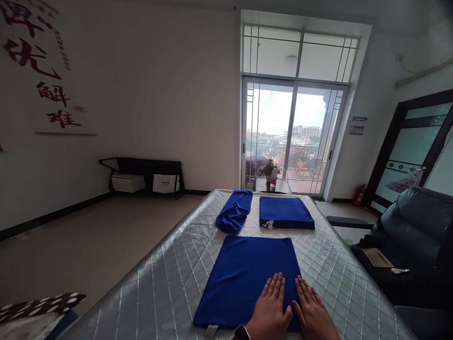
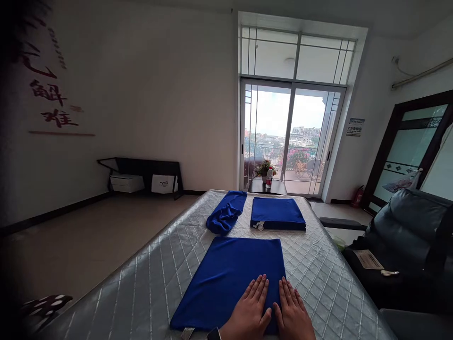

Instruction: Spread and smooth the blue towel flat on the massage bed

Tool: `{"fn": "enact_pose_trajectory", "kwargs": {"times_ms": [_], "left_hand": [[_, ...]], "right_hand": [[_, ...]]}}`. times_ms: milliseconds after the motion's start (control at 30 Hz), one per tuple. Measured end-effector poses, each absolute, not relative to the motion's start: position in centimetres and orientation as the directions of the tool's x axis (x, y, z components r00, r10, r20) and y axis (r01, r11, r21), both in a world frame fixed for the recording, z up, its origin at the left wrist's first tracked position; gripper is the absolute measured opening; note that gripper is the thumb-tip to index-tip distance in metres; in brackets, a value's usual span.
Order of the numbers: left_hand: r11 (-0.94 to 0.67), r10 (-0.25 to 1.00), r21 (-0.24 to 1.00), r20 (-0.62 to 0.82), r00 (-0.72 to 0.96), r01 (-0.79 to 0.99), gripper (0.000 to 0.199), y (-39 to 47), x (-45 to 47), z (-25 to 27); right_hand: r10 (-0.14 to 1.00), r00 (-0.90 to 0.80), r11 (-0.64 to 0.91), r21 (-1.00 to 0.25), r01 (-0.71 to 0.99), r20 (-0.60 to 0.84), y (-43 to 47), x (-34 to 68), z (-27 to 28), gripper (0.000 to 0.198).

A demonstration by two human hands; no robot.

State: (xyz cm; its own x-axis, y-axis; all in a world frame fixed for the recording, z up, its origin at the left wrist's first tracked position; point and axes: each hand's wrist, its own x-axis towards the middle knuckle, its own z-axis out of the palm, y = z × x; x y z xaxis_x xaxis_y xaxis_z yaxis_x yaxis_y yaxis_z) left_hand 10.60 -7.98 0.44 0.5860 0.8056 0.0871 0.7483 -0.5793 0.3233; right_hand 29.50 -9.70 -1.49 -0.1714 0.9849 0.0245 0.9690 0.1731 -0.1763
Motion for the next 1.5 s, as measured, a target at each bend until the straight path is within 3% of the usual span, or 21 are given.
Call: {"fn": "enact_pose_trajectory", "kwargs": {"times_ms": [600,1000,1267,1500], "left_hand": [[-0.372,0.924,0.258,0.005,0.384,0.892,0.072,-7.9,4.9,0.9],[-0.323,0.946,0.200,0.098,0.309,0.925,0.068,-6.8,2.0,-1.5],[-0.244,0.970,0.198,0.067,0.235,0.949,0.072,-6.9,-0.2,-1.1],[-0.197,0.975,0.164,0.133,0.176,0.967,0.067,-7.2,-2.9,-1.6]], "right_hand": [[0.986,-0.167,0.169,-0.226,0.960,0.028,-9.5,29.7,-1.5,0.067],[0.986,-0.164,0.169,-0.251,0.953,0.041,-9.3,29.8,-1.7,0.066],[0.985,-0.170,0.162,-0.216,0.963,-0.017,-9.6,29.6,-0.7,0.069],[0.984,-0.177,0.178,-0.235,0.955,0.027,-9.4,29.8,-1.5,0.068]]}}
